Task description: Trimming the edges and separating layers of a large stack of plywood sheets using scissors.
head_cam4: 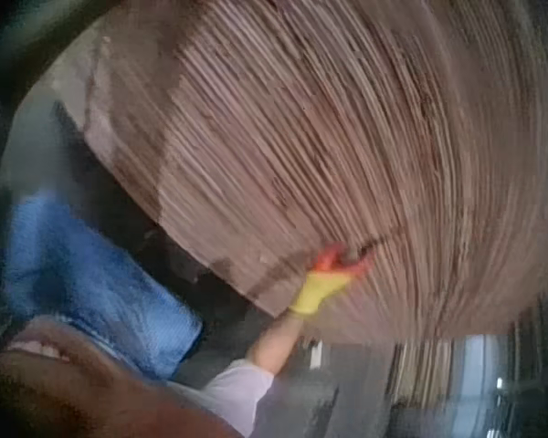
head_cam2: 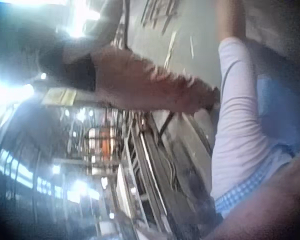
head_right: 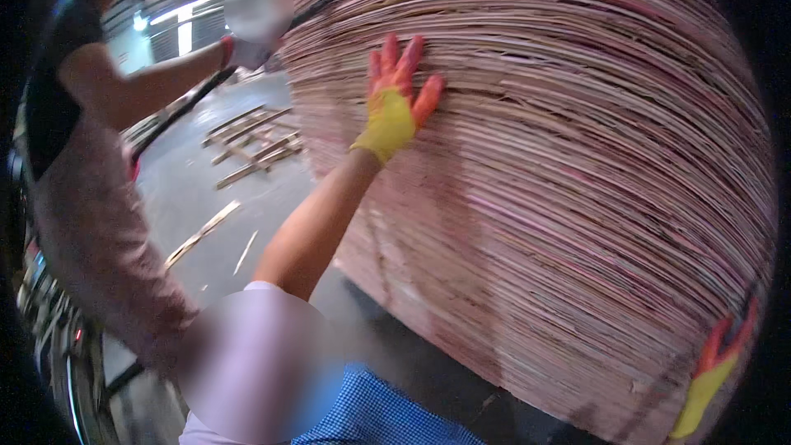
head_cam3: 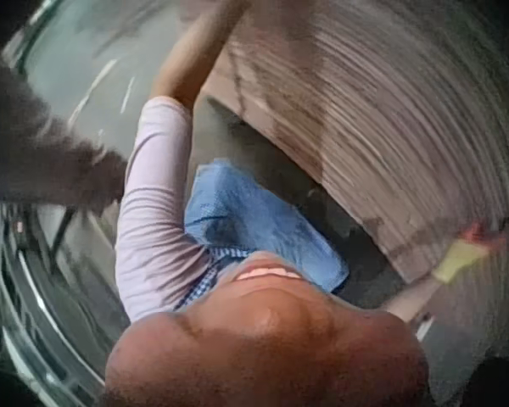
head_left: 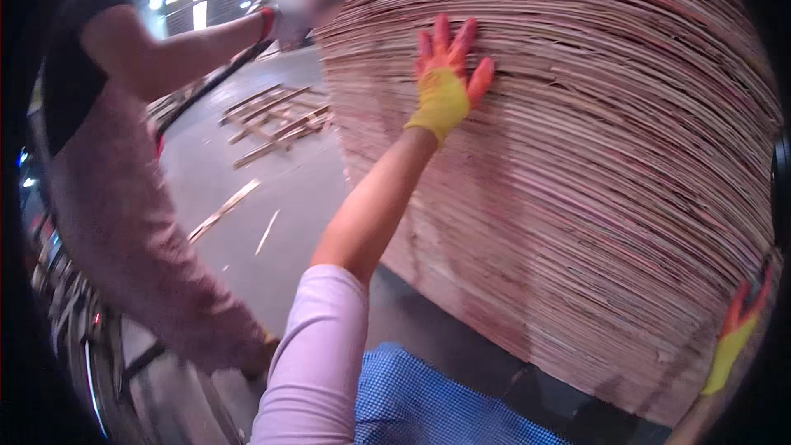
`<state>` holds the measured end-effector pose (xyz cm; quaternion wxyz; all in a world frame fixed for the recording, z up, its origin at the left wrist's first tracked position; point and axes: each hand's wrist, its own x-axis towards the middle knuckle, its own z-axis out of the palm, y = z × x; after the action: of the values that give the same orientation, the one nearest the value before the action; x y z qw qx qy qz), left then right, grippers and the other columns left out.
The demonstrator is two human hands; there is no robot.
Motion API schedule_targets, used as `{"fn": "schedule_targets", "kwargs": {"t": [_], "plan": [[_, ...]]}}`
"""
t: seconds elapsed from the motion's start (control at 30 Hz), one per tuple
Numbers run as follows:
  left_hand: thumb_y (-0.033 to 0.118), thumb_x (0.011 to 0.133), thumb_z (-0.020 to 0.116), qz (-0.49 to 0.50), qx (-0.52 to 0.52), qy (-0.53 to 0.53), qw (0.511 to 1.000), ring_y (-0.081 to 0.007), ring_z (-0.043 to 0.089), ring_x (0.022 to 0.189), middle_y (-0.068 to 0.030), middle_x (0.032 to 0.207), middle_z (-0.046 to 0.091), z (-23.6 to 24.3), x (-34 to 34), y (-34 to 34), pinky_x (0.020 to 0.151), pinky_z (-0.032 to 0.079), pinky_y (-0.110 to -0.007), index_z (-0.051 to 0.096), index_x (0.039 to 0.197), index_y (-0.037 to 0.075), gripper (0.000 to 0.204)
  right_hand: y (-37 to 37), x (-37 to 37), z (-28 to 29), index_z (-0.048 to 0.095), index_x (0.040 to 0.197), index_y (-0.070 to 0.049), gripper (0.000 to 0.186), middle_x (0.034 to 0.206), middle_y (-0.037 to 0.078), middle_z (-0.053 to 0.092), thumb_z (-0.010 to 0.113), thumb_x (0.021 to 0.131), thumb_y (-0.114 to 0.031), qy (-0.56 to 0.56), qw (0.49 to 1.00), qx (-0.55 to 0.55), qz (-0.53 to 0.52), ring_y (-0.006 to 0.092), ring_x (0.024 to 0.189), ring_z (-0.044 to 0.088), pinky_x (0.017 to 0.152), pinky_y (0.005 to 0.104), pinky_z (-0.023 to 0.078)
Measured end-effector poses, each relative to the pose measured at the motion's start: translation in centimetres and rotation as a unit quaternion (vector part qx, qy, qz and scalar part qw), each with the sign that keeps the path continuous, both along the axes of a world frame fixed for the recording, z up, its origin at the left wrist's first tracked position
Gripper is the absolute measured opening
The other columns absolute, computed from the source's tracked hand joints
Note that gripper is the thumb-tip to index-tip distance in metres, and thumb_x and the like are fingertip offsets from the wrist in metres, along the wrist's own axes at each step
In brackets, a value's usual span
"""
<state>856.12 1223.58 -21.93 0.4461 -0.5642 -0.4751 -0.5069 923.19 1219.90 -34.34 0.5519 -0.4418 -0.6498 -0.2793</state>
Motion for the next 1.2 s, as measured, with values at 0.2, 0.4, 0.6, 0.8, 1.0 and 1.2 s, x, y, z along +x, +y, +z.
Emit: {"fn": "schedule_targets", "kwargs": {"t": [0.2,0.4,0.6,0.8,1.0,1.2], "plan": [[0.049,0.088,0.064,0.054,-0.078,-0.036,0.995,-0.0556,0.024,0.142,-0.0201,0.161,0.027,-0.7,-1.0,0.8,0.104,0.026,-0.072,0.046,0.149,0.029,0.067,-9.1,-27.7,11.7,0.047,0.145,-0.007,0.061,0.133,0.022,0.06,0.056,0.086,0.004,-0.061,0.967,-0.198,0.147,0.0326,0.126,0.059,0.105,0.0374,0.044],[0.054,0.084,0.067,0.034,-0.101,-0.026,0.994,-0.05,0.035,0.137,-0.0139,0.156,0.038,0.6,-3.1,-0.8,0.097,0.034,-0.069,0.05,0.143,0.04,0.063,-10.0,-42.3,24.2,0.056,0.129,-0.011,0.048,0.088,0.017,0.067,0.063,0.081,-0.014,-0.188,0.963,-0.174,0.082,0.0359,0.083,0.066,0.075,0.0433,0.051],[0.017,0.076,0.068,-0.179,-0.075,-0.076,0.978,-0.0382,0.053,0.123,-0.0147,0.138,0.056,6.3,-10.8,-1.0,0.088,0.053,-0.048,0.055,0.135,0.012,0.061,-13.0,-53.6,34.5,0.056,0.105,-0.007,0.029,0.078,0.011,0.06,0.063,0.078,-0.016,-0.252,0.9,-0.341,-0.098,0.0231,0.065,0.061,0.06,0.0389,0.051],[0.013,0.069,0.075,-0.046,-0.064,-0.02,0.997,-0.0348,0.049,0.133,-0.0085,0.145,0.05,11.7,-15.5,-0.1,0.094,0.052,-0.048,0.044,0.143,0.013,0.08,-12.6,-60.9,34.9,0.062,0.107,-0.005,0.029,0.088,0.015,0.068,0.065,0.081,-0.019,-0.264,0.876,-0.362,-0.182,0.0297,0.079,0.067,0.073,0.0429,0.053],[0.016,0.071,0.076,0.013,-0.164,-0.052,0.985,-0.0323,0.057,0.122,-0.0048,0.123,0.061,13.7,-14.6,-2.1,0.084,0.052,-0.05,0.049,0.135,0.021,0.07,-14.0,-62.2,34.5,0.065,0.1,-0.004,0.024,0.079,0.014,0.067,0.061,0.083,-0.02,-0.255,0.866,-0.384,-0.194,0.0264,0.068,0.064,0.064,0.0407,0.052],[0.021,0.068,0.08,0.014,-0.13,-0.032,0.991,-0.0291,0.059,0.117,-0.0027,0.12,0.063,14.1,-15.0,-1.4,0.087,0.053,-0.047,0.058,0.124,0.023,0.06,-13.0,-63.5,33.8,0.064,0.073,0.001,0.024,0.07,0.015,0.063,0.059,0.079,-0.022,-0.271,0.862,-0.382,-0.195,0.0251,0.058,0.06,0.054,0.0426,0.051]]}}
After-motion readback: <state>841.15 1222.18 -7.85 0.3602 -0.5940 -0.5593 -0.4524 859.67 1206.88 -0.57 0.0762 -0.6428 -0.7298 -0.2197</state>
